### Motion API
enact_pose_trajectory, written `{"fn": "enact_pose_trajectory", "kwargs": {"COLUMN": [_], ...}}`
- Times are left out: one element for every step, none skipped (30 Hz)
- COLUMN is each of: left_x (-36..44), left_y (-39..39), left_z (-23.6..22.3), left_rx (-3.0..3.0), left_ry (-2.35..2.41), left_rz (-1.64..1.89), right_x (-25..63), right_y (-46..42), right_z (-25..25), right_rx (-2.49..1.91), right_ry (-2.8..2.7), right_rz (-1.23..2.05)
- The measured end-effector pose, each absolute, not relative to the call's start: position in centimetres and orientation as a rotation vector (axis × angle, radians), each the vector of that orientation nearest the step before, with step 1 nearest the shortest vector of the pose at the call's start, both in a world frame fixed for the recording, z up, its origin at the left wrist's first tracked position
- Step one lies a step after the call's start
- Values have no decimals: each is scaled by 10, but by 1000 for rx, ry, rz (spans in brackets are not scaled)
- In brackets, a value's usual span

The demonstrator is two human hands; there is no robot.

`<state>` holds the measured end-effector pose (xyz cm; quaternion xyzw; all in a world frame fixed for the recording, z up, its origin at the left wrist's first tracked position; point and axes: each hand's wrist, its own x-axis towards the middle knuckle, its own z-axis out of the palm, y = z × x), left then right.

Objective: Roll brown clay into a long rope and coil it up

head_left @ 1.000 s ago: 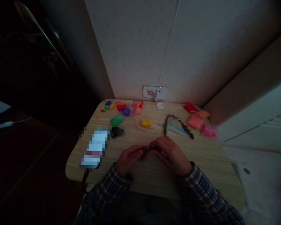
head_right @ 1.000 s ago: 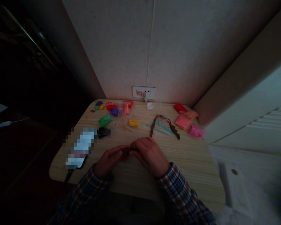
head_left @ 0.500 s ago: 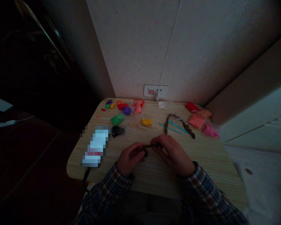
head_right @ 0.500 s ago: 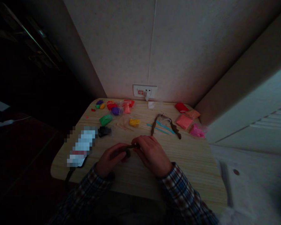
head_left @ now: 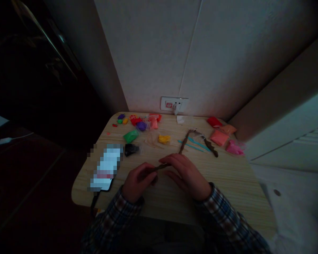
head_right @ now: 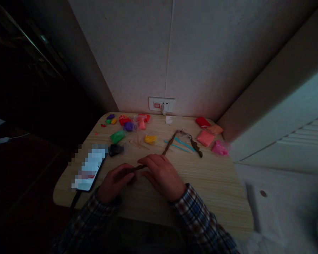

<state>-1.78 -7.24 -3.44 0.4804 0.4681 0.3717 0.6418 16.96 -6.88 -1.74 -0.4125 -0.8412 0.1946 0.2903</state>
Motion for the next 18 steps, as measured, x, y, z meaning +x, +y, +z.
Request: {"fn": "enact_pose_trajectory", "kwargs": {"left_x": [-20, -22, -23, -24, -24, -24, -23, -23, -22, -21, -21, -22, -23, -24, -26, -28, -30, -32], "left_y": [-72, -72, -72, -71, -71, -70, -70, -70, -69, -69, -69, -69, -70, -70, -70, -70, -71, -71], "left_z": [-33, -31, -30, -29, -28, -27, -27, -27, -27, -27, -28, -28, -29, -30, -31, -31, -32, -33], "left_rx": [1094, 1093, 1095, 1098, 1102, 1105, 1108, 1111, 1114, 1118, 1122, 1128, 1134, 1142, 1149, 1157, 1165, 1169], "left_ry": [1090, 1113, 1128, 1133, 1130, 1122, 1108, 1094, 1083, 1074, 1068, 1064, 1061, 1060, 1062, 1066, 1073, 1080], "left_rz": [861, 874, 883, 892, 899, 908, 913, 915, 917, 919, 921, 920, 919, 920, 917, 913, 910, 909], "right_x": [173, 179, 188, 199, 212, 225, 238, 249, 258, 265, 269, 271, 272, 273, 273, 275, 277, 280], "right_y": [-67, -63, -58, -51, -42, -32, -22, -11, -2, 7, 14, 20, 24, 26, 28, 30, 31, 34], "right_z": [-19, -21, -23, -26, -30, -33, -37, -42, -46, -50, -53, -55, -57, -57, -55, -53, -50, -46], "right_rx": [-1099, -1110, -1146, -1192, -1256, -1346, -1457, -1577, -1691, -1779, -1834, -1868, -1880, -1879, -1874, -1869, -1866, -1861], "right_ry": [-2247, -2243, -2223, -2187, -2127, -2035, -1938, -1848, -1795, -1788, -1802, -1815, -1830, -1835, -1829, -1817, -1799, -1772], "right_rz": [514, 498, 463, 410, 344, 244, 137, 39, -22, -31, -11, 11, 35, 51, 56, 53, 50, 46]}}
